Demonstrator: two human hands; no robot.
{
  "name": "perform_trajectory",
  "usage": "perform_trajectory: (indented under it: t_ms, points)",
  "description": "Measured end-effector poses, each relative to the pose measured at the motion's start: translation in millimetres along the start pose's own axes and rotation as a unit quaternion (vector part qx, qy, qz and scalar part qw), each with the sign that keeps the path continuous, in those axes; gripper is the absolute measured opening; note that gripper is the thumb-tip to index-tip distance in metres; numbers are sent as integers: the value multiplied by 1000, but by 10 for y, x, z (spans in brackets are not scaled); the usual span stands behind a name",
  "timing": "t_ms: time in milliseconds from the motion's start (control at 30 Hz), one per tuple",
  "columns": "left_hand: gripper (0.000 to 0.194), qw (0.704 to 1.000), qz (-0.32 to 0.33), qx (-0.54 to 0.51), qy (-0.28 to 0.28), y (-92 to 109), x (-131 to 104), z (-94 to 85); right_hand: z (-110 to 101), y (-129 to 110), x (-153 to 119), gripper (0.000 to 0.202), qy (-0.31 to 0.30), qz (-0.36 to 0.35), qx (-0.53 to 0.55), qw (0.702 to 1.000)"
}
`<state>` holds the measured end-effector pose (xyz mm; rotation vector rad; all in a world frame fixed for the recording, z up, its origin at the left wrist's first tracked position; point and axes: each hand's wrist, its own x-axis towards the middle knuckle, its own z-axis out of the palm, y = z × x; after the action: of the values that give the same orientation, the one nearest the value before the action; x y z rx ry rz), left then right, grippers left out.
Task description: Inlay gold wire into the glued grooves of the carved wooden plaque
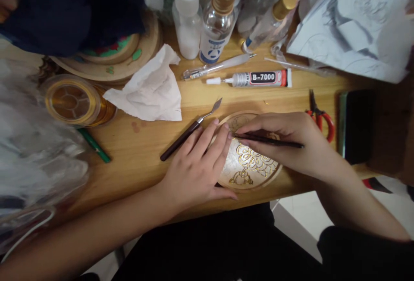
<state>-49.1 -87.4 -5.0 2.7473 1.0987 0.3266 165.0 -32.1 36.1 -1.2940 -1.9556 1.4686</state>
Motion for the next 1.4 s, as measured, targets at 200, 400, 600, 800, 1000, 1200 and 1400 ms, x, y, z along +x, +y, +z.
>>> perform_trajectory:
  t_ms: [200,400,600,800,1000,1200,1400]
  points:
    - [107,1000,-1,7,5,-1,-2,-3,37,2,4,15,30,19,28,999]
    - [106,1000,-3,16,7,9,-16,12,45,6,7,16,43,-10,-31,999]
    - [109,1000,-4,15,15,17,-25,19,110,-26,-12,11,74,-42,-76,993]
    - [110,1000,-9,1,15,19,-30,19,300,-10,-99,4,158,-64,-160,972]
    - [106,1000,-16,-7,13,16,-24,31,442,11,-173,6,212,-67,-194,956]
    - [104,999,-26,-30,-8,19,-30,15,538,42,-201,6,247,-76,-188,948]
    - [104,999,-28,-36,-7,28,-34,17,696,6,-220,6,300,-44,-200,932]
